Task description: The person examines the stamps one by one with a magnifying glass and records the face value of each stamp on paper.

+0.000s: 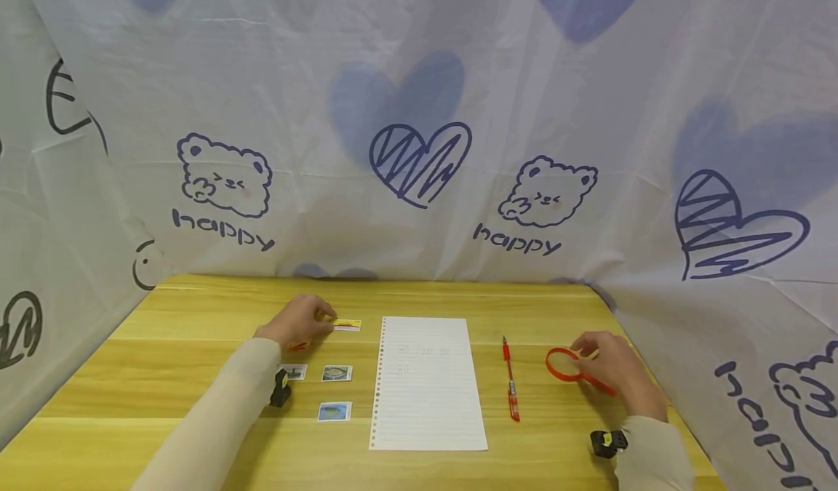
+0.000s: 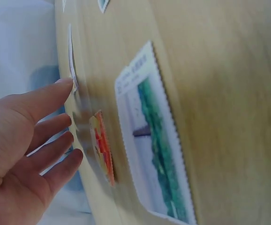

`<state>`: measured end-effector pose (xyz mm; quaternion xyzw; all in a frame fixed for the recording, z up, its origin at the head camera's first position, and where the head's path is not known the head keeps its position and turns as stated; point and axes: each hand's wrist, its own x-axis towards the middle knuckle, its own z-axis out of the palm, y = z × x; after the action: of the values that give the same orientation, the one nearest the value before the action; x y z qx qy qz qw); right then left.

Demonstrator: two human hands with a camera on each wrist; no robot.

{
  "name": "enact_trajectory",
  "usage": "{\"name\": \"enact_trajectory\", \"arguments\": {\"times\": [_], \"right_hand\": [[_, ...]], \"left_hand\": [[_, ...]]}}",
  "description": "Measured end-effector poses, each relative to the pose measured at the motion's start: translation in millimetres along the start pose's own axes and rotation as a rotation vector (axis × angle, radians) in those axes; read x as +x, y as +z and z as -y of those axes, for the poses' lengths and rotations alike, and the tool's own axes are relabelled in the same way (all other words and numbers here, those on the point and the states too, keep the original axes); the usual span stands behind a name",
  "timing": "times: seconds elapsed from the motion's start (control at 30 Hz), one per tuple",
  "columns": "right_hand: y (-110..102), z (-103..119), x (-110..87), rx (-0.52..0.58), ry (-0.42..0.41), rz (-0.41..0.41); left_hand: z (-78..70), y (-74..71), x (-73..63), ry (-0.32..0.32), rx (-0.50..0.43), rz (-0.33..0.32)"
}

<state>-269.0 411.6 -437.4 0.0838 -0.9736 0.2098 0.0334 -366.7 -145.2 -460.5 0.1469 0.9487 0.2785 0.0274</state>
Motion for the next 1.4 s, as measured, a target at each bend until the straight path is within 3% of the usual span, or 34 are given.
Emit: {"name": "enact_trajectory", "arguments": {"times": [0.47, 0.77, 1.03, 1.4], "right_hand": [[-4, -12, -6.8, -0.066, 0.040, 0.015], [-2, -21, -6.3, -0.053, 0.038, 0.037], [3, -23, -8.3, 0.012, 0.108, 0.080], [11, -31, -12.1, 0.009, 0.100, 0.063]], "left_hand": [[6.8, 4.7, 5.2, -0.027, -0.017, -0.027], [7.2, 4.6, 5.1, -0.028, -0.036, -0.041], [8.3, 5.7, 4.5, -0.063, -0.068, -0.021], [8.6, 6.3, 5.5, -0.058, -0.076, -0.024]]}}
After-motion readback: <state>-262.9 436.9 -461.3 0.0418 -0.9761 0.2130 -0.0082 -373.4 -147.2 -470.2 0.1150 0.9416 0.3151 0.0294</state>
